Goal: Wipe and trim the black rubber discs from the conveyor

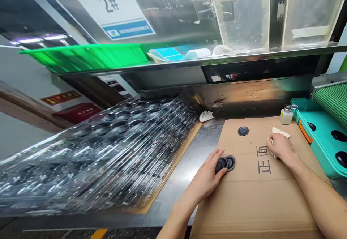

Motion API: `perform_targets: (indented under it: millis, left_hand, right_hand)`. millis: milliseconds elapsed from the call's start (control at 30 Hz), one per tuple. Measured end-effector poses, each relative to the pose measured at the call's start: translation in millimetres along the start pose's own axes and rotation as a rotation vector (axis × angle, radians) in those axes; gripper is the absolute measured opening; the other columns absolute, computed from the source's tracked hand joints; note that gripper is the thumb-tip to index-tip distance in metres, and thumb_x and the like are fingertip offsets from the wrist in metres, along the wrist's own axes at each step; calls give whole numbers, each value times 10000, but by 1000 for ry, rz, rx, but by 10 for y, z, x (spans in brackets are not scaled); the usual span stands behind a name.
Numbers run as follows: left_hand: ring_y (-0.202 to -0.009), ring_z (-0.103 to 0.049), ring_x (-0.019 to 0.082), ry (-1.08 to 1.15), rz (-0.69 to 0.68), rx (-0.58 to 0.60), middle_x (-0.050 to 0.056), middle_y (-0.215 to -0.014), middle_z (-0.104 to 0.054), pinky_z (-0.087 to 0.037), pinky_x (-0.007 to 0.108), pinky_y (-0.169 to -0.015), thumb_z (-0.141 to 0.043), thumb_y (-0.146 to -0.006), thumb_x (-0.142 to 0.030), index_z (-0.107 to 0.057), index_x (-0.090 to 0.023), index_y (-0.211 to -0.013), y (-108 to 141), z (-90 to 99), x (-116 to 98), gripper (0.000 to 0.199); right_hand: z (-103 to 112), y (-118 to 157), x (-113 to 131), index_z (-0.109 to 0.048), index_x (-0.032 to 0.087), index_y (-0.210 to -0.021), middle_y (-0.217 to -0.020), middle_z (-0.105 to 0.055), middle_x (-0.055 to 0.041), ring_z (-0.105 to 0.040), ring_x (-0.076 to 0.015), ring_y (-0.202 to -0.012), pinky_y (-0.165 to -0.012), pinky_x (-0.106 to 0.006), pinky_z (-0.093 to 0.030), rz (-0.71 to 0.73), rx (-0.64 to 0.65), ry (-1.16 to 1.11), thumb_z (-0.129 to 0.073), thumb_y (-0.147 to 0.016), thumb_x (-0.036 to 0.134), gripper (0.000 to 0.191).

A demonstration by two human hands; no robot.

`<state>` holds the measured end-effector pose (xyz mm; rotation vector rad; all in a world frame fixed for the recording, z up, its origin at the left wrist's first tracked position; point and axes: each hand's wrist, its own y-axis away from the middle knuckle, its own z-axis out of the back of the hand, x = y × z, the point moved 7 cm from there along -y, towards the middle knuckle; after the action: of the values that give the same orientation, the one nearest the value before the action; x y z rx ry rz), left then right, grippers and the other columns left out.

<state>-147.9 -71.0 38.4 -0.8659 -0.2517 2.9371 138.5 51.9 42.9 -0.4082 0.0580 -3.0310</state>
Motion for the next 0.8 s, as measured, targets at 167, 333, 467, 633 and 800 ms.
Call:
perform_targets:
  millis: [167, 333, 467, 633, 800]
  left_hand:
    - [-1308, -535, 296, -2, 34, 111, 129, -1410, -584, -396, 457, -1124, -623, -834, -330, -511, -176, -1399, -131, -142, -88, 596]
    - [-1271, -570, 285, 0, -16, 82, 95, -1373, -619, -420, 434, -1108, -644, -777, -272, -556, -208, -1355, -132, -68, -185, 588]
    - [-1275, -570, 275, 6, -103, 145, 75, -1367, -624, -422, 423, -1116, -631, -751, -216, -541, -241, -1380, -136, -84, -296, 636]
    - [-1369, -476, 275, -34, -157, 256, 78, -1454, -544, -358, 429, -1170, -621, -747, -191, -553, -240, -1374, -174, -148, -410, 633]
    - [-1324, -515, 270, -95, -119, 332, 85, -1382, -605, -376, 406, -1148, -601, -790, -250, -569, -212, -1351, -274, -165, -385, 563]
  right_hand:
    - [-17, 0, -6, -703, 197, -925, -955, -725, -111, -671, -257, -867, -642, -298, -375, 11, -11, -19, -475, -873, 277, 247]
    - [-46, -16, -10, -705, 190, -948, -959, -726, -116, -675, -260, -873, -640, -301, -371, 20, -20, -24, -471, -877, 275, 258]
    - [-65, -25, -8, -702, 184, -937, -947, -728, -115, -677, -260, -871, -634, -303, -374, 33, -21, -27, -477, -876, 271, 249]
    - [-93, -33, 0, -695, 171, -942, -992, -724, -119, -677, -254, -904, -673, -296, -397, 42, -12, -26, -477, -877, 260, 244]
    - [-86, -25, 29, -705, 167, -952, -1007, -725, -130, -674, -248, -921, -720, -297, -421, 49, -10, -41, -473, -879, 257, 259]
